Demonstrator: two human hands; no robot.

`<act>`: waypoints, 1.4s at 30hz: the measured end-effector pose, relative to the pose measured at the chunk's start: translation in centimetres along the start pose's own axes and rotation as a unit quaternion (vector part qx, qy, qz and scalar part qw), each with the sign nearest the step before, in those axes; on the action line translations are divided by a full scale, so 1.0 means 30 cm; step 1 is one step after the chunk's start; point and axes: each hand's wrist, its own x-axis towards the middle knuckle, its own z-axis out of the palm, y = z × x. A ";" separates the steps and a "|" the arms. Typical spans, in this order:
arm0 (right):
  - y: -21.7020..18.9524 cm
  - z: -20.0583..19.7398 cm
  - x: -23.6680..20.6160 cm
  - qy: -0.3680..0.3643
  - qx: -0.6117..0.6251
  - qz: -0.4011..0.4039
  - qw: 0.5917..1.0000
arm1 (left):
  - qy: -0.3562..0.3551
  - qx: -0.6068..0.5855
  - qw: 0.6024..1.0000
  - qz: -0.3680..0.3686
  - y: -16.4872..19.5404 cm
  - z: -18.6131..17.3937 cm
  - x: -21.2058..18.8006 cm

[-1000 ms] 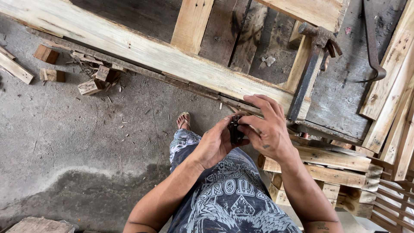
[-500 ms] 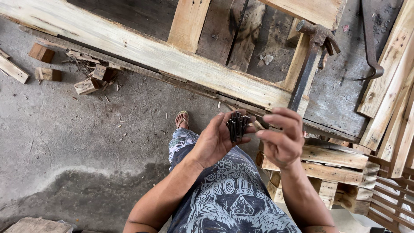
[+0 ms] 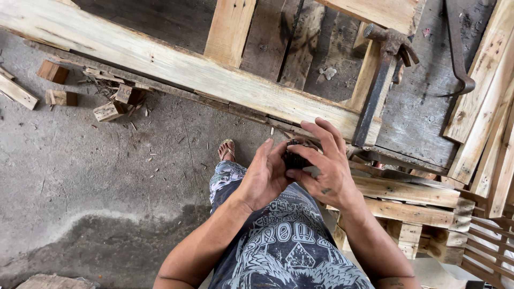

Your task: The person assembles a wooden frame by arranging planks on a workbench, aligning them, and securing them with nails and a hammer. The person repeatedly positions the planks, picks up nails from a container, and hammers them into the wood to join the pieces.

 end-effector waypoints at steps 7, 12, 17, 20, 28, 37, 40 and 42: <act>-0.022 0.007 0.018 0.003 0.015 0.013 1.000 | -0.009 0.012 1.000 0.014 0.009 -0.011 -0.010; 0.007 0.028 0.008 0.031 0.131 0.059 0.989 | 0.001 0.013 1.000 -0.001 0.007 -0.001 -0.009; 0.044 0.035 -0.030 0.015 0.392 0.173 0.903 | 0.014 0.024 0.999 -0.021 0.012 0.006 -0.007; 0.074 0.033 -0.048 0.052 0.468 0.115 0.875 | -0.003 0.034 0.999 -0.007 0.012 0.007 -0.006; 0.066 0.023 -0.036 0.059 0.032 -0.112 0.992 | -0.041 -0.012 0.999 0.007 0.026 0.001 -0.007; -0.037 0.004 0.056 0.009 0.005 0.013 1.000 | -0.016 0.029 0.999 -0.006 0.042 0.026 -0.016; -0.065 0.006 0.080 0.012 -0.008 0.030 0.999 | -0.008 0.033 0.999 0.001 0.048 0.039 -0.018; -0.072 0.008 0.089 0.010 0.004 0.039 0.999 | 0.000 0.033 0.999 0.009 0.053 0.045 -0.019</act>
